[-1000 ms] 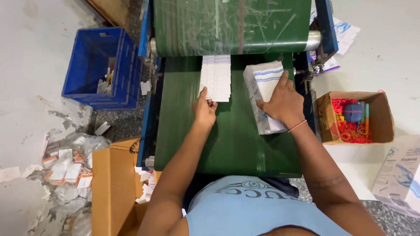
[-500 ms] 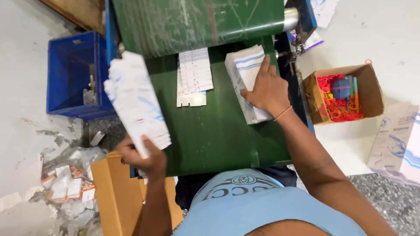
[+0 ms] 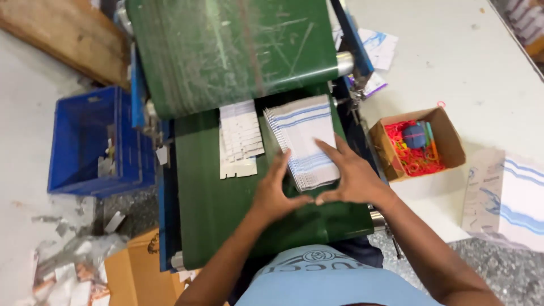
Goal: Packing soap boxes into bundles and organizing them from a conveyor belt.
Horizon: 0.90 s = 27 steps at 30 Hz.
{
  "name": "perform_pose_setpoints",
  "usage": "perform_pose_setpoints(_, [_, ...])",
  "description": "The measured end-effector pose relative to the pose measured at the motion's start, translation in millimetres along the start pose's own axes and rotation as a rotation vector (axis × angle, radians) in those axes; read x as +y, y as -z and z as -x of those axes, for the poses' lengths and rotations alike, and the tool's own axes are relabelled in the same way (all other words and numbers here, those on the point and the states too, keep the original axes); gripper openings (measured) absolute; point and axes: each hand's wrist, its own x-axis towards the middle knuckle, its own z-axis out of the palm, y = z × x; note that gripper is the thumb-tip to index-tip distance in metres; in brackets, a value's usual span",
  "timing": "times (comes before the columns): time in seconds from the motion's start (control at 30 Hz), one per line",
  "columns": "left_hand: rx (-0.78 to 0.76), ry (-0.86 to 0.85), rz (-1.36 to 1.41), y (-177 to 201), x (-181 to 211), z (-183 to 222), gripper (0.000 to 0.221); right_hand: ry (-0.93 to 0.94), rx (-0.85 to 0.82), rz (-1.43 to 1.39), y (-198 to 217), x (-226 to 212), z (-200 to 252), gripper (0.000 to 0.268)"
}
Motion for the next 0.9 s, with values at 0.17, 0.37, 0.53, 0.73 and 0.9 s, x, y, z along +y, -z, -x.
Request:
perform_pose_setpoints(0.17, [-0.135, 0.055, 0.141, 3, -35, -41, 0.117, -0.026, 0.044, -0.015, -11, 40, -28, 0.114])
perform_pose_setpoints(0.37, [-0.194, 0.265, 0.356, 1, -31, -43, 0.123, 0.027, 0.036, -0.177, -16, 55, -39, 0.119])
perform_pose_setpoints(0.53, [-0.266, 0.358, 0.626, -22, -40, -33, 0.133, -0.658, -0.163, 0.117, -3, 2, -93, 0.141])
perform_pose_setpoints(0.73, [-0.191, 0.362, 0.706, -55, -61, -22, 0.117, -0.644, -0.149, 0.220, -13, 21, -92, 0.129])
perform_pose_setpoints(0.9, [0.166, 0.464, 0.805, -62, -21, -1, 0.101, -0.410, 0.025, -0.293, -24, 70, -25, 0.109])
